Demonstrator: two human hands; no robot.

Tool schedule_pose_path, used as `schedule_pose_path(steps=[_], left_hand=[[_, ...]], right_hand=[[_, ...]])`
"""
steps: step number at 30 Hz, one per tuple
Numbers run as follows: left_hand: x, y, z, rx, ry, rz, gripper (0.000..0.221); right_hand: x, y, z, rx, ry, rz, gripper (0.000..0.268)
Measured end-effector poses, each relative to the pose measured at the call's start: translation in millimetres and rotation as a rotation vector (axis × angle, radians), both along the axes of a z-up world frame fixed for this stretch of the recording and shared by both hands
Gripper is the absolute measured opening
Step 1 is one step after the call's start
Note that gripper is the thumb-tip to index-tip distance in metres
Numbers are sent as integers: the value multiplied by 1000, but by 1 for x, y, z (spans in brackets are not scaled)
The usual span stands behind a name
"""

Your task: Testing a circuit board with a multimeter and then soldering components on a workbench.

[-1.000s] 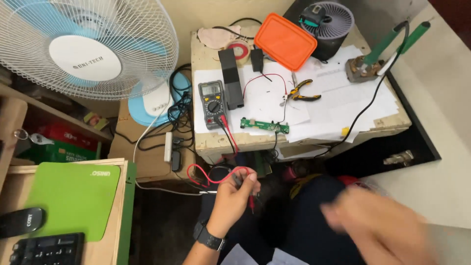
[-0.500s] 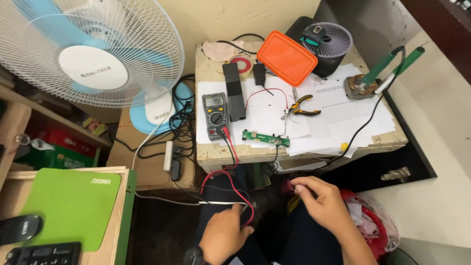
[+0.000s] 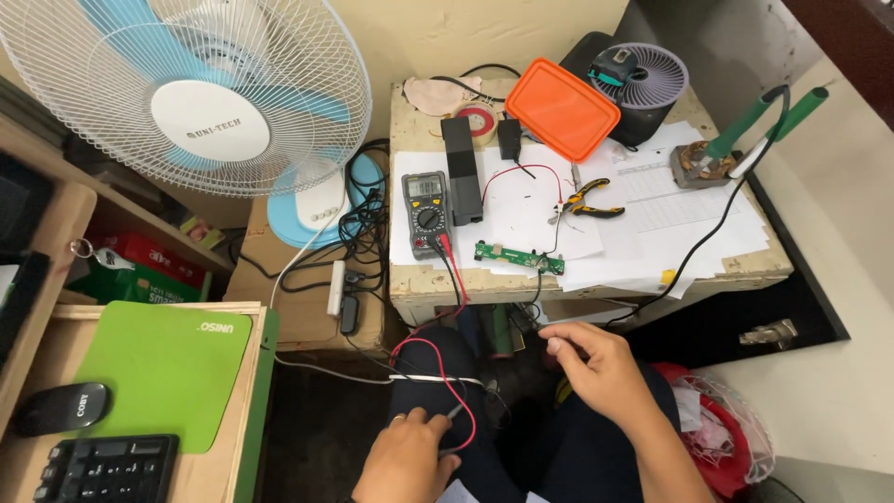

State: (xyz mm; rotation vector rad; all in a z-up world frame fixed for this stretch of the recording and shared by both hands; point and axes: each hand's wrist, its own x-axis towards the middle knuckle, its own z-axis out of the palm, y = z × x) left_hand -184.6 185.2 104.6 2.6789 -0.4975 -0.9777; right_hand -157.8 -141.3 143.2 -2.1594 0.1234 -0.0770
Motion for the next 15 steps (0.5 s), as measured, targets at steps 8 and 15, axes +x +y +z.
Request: schedule_pose_path(steps=[8, 15], left_hand=[[12, -6, -1, -28, -124, -35, 53], [26, -7, 6, -23, -63, -36, 56]], right_hand=[[-2, -8, 7, -23, 15, -48, 23], [2, -6, 1, -2, -6, -44, 24]])
